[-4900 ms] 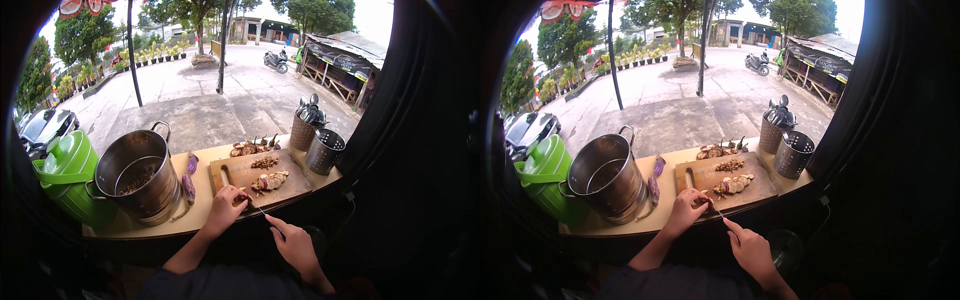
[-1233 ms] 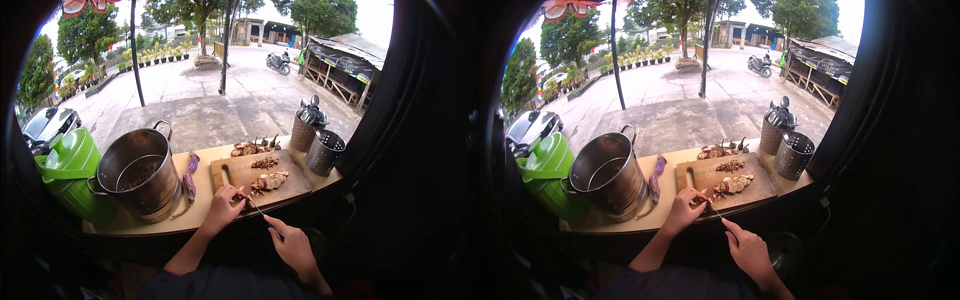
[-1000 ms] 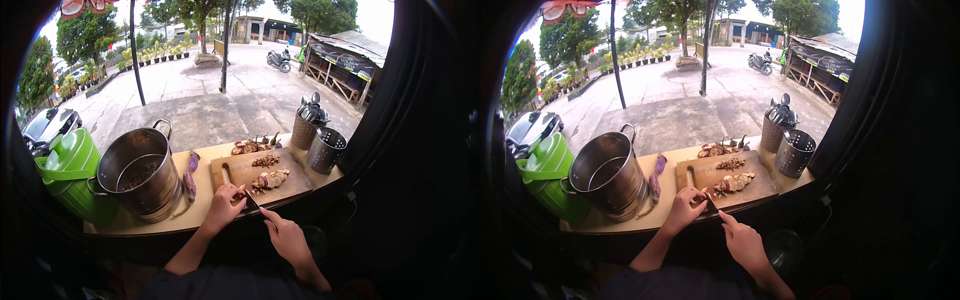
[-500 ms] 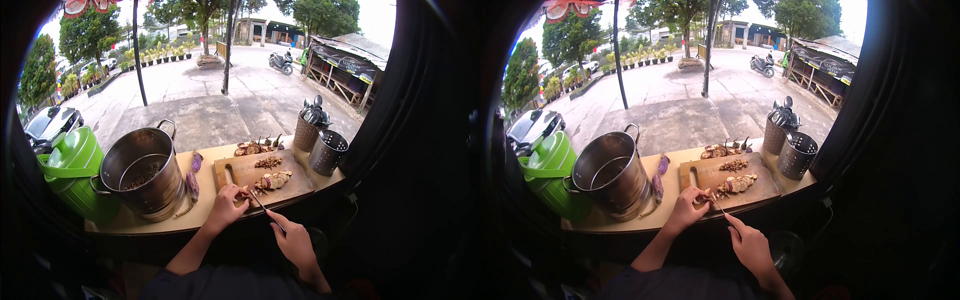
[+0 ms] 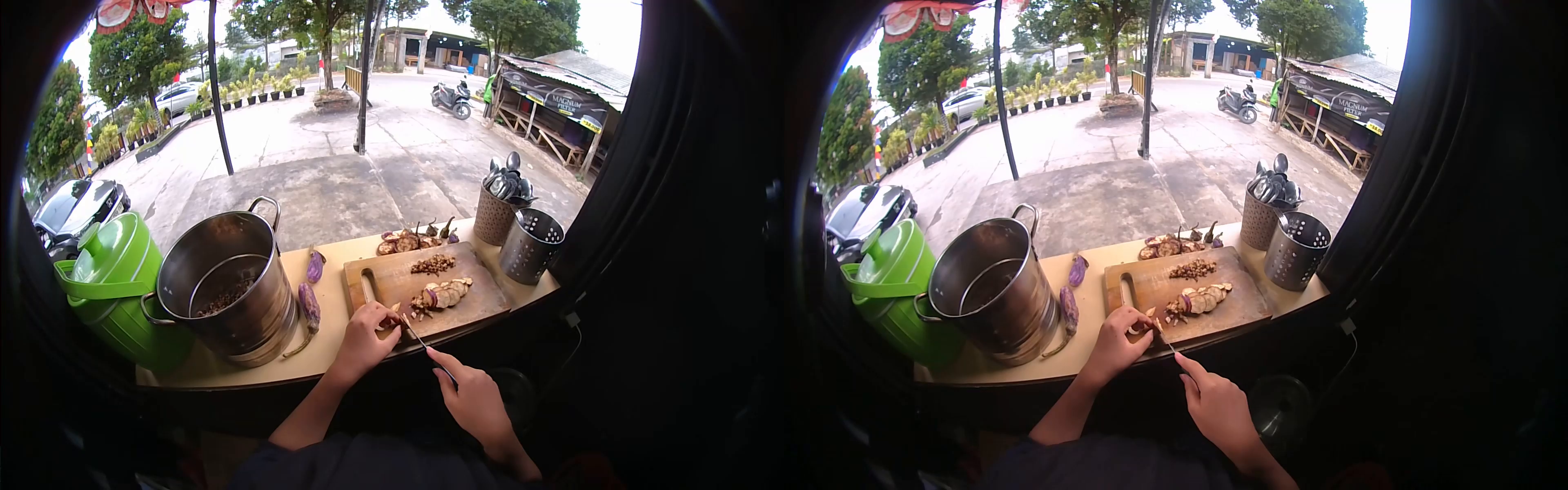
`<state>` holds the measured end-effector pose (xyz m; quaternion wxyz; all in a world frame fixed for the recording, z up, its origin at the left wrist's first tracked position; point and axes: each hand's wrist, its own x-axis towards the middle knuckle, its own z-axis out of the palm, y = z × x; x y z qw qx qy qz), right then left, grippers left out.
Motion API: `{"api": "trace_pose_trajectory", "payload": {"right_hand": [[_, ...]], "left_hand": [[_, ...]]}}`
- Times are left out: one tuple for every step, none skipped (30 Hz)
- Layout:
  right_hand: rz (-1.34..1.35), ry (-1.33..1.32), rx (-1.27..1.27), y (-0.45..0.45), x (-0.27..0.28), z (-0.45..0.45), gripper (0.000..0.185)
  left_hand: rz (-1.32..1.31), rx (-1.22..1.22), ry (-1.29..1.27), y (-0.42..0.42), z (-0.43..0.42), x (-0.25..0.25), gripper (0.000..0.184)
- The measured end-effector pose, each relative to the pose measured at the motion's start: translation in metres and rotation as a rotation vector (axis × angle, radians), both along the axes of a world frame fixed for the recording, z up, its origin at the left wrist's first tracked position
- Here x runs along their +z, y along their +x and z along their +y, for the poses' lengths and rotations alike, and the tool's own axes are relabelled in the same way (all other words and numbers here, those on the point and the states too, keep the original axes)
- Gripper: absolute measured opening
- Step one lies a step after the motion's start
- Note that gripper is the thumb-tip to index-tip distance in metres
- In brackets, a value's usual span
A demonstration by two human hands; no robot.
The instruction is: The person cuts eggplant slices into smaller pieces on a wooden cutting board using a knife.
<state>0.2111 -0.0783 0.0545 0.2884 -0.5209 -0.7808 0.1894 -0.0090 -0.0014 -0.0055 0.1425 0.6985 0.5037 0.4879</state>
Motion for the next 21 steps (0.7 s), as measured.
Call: {"api": "trace_pose_trajectory", "payload": {"right_hand": [[-0.007,-0.005,0.002,-0.002,-0.001,0.003,0.033],[-0.008,-0.007,0.004,-0.006,-0.001,0.006,0.033],[0.012,-0.021,0.0,-0.01,0.0,0.01,0.032],[0.031,-0.033,-0.005,-0.012,0.0,0.012,0.031],[0.03,-0.033,-0.005,-0.012,0.0,0.012,0.031],[0.016,-0.035,-0.007,-0.012,0.001,0.012,0.032],[0.003,-0.037,-0.01,-0.012,0.001,0.012,0.032],[0.003,-0.034,-0.009,-0.01,0.004,0.01,0.032],[-0.014,-0.061,-0.015,-0.006,0.008,0.007,0.032],[-0.031,-0.09,-0.019,-0.003,0.011,0.006,0.032],[-0.032,-0.089,-0.016,0.0,0.011,0.008,0.032],[-0.024,-0.088,-0.019,0.002,0.011,0.009,0.032],[-0.015,-0.089,-0.024,0.004,0.011,0.009,0.031],[0.01,-0.109,-0.05,0.003,0.013,0.01,0.032],[0.01,-0.111,-0.05,0.003,0.012,0.011,0.032],[0.036,-0.074,-0.05,0.002,0.009,0.012,0.032],[0.062,-0.036,-0.049,0.002,0.007,0.012,0.032],[0.062,-0.035,-0.048,0.003,0.006,0.011,0.032],[0.077,-0.019,-0.023,0.004,0.004,0.009,0.032],[0.091,-0.003,0.001,0.004,0.004,0.007,0.032],[0.091,-0.003,-0.001,0.004,0.007,0.005,0.032]], "left_hand": [[-0.017,-0.005,-0.011,0.0,-0.001,0.001,0.014],[-0.034,-0.01,-0.022,0.0,-0.001,0.001,0.015],[-0.035,-0.009,-0.025,0.0,-0.002,0.001,0.015],[-0.025,-0.011,-0.037,-0.001,-0.002,0.001,0.015],[-0.016,-0.013,-0.047,-0.001,-0.001,0.001,0.016],[-0.016,-0.012,-0.045,-0.001,-0.001,0.0,0.016],[0.004,-0.008,-0.01,-0.001,0.0,-0.001,0.016],[0.024,-0.003,0.027,-0.002,0.001,-0.002,0.016],[0.023,-0.001,0.03,-0.001,0.001,-0.002,0.016],[0.013,-0.004,0.015,-0.001,0.001,-0.002,0.016],[0.002,-0.007,-0.001,-0.001,0.0,-0.002,0.016],[0.0,-0.004,-0.001,0.0,0.0,-0.001,0.016],[-0.014,-0.001,-0.013,0.001,0.0,0.0,0.016],[-0.028,0.003,-0.025,0.001,0.0,0.0,0.015],[-0.027,0.003,-0.027,0.002,0.0,0.0,0.015],[-0.026,-0.002,-0.029,0.002,0.0,0.0,0.016],[-0.025,-0.007,-0.031,0.001,0.0,0.001,0.017],[-0.024,-0.005,-0.03,0.001,0.0,0.001,0.017],[-0.001,0.001,0.002,0.0,0.001,0.0,0.017],[0.021,0.006,0.034,0.0,0.001,-0.001,0.017],[0.021,0.004,0.034,0.001,0.0,0.0,0.017]]}}
